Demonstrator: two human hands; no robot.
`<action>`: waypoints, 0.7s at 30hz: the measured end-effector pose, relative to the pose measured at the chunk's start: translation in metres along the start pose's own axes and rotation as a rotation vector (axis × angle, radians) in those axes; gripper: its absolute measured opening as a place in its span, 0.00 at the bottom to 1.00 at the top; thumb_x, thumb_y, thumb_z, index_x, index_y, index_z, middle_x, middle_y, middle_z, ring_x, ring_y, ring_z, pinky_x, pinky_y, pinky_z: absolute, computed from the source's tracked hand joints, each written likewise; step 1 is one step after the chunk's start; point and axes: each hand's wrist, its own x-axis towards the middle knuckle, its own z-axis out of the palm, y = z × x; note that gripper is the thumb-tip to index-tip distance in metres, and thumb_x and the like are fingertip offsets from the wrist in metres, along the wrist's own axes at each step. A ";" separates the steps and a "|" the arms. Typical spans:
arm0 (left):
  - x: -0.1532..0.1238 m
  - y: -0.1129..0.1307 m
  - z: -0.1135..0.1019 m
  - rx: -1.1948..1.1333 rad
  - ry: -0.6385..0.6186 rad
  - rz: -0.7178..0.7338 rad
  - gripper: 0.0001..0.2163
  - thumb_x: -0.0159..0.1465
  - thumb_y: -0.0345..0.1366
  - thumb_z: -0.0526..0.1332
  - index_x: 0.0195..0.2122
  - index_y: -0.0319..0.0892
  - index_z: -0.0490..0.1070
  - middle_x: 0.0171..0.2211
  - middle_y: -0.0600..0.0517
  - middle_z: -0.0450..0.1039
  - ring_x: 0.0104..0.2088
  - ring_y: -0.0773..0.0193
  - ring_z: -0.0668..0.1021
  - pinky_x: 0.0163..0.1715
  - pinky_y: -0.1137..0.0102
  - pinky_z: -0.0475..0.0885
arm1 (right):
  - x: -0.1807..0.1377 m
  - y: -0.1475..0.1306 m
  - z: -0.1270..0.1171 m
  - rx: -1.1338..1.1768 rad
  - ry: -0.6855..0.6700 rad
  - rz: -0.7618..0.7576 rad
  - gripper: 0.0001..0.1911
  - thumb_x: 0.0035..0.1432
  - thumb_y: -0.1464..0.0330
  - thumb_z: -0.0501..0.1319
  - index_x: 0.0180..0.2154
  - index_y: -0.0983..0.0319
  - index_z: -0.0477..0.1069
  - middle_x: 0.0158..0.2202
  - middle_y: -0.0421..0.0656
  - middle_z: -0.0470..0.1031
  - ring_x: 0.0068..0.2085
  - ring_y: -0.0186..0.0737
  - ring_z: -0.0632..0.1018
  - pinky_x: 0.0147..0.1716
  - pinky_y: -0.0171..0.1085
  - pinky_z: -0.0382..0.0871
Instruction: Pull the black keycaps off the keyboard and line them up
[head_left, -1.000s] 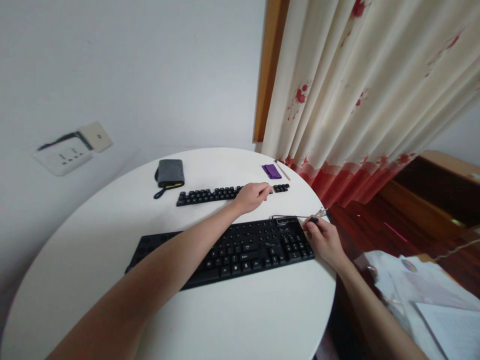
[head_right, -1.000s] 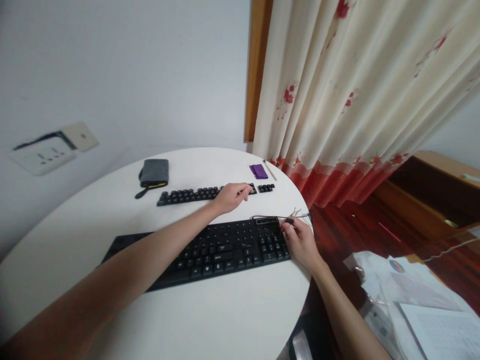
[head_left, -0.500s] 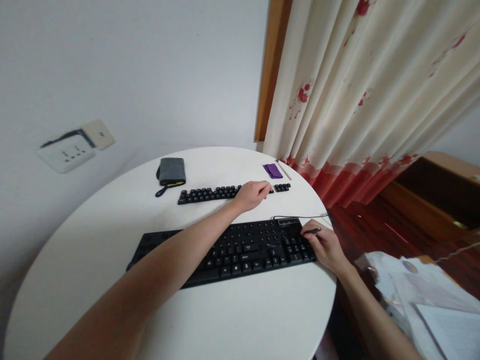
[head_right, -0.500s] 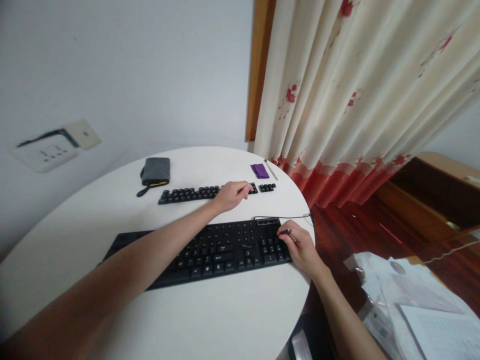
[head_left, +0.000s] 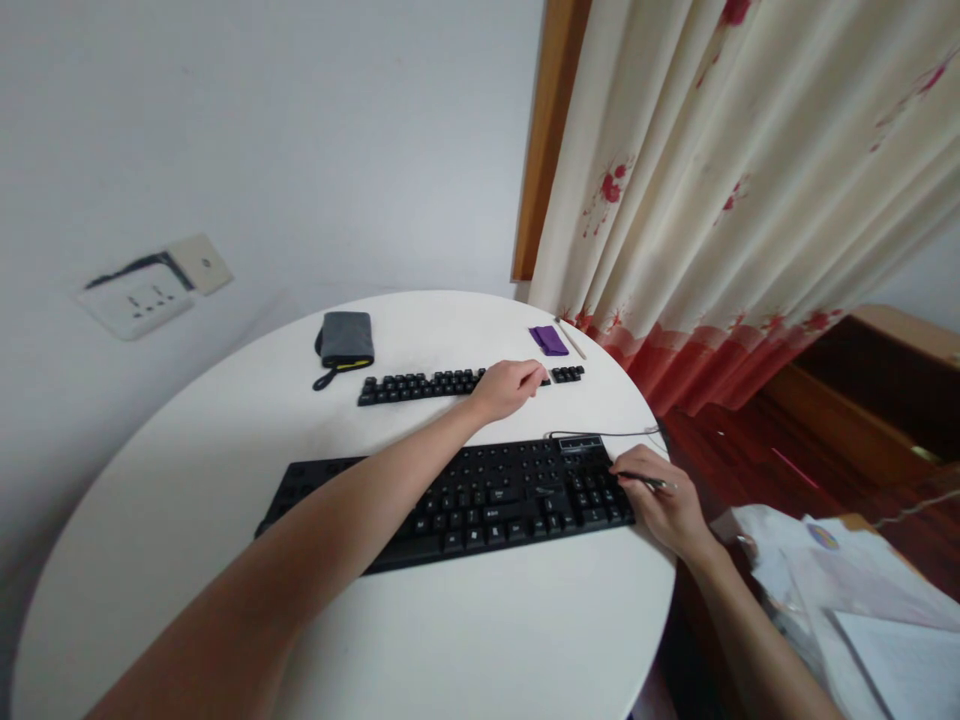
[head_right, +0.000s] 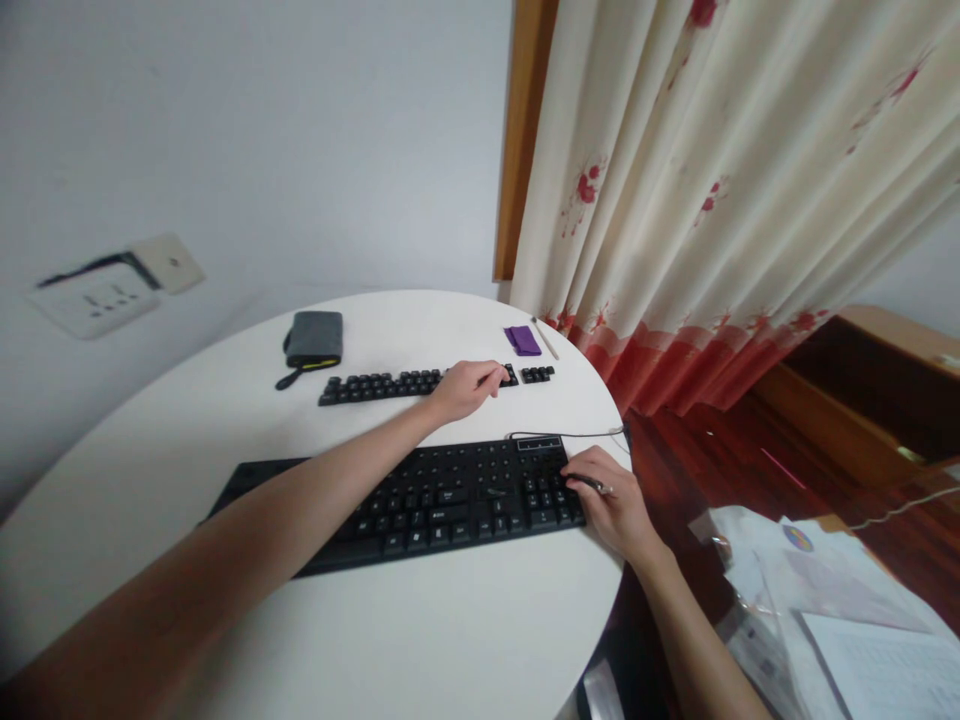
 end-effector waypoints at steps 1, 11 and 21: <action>0.000 0.000 0.000 0.000 0.002 0.000 0.15 0.71 0.38 0.50 0.37 0.42 0.77 0.26 0.54 0.77 0.29 0.67 0.78 0.33 0.72 0.67 | 0.000 0.000 0.000 0.001 0.002 -0.009 0.07 0.64 0.69 0.60 0.40 0.56 0.77 0.36 0.47 0.78 0.39 0.48 0.78 0.38 0.45 0.73; 0.002 0.000 -0.002 0.073 -0.019 0.051 0.15 0.71 0.37 0.50 0.32 0.43 0.74 0.28 0.53 0.77 0.32 0.65 0.78 0.36 0.70 0.67 | -0.001 -0.002 0.000 -0.006 -0.008 -0.076 0.09 0.64 0.72 0.60 0.43 0.56 0.76 0.35 0.46 0.77 0.38 0.48 0.77 0.38 0.46 0.71; 0.001 0.001 0.000 0.033 -0.038 0.044 0.15 0.71 0.36 0.50 0.31 0.43 0.73 0.29 0.54 0.79 0.32 0.66 0.78 0.35 0.70 0.67 | 0.028 -0.004 -0.010 0.060 -0.162 0.162 0.10 0.66 0.63 0.59 0.34 0.60 0.76 0.33 0.44 0.77 0.35 0.43 0.76 0.39 0.40 0.68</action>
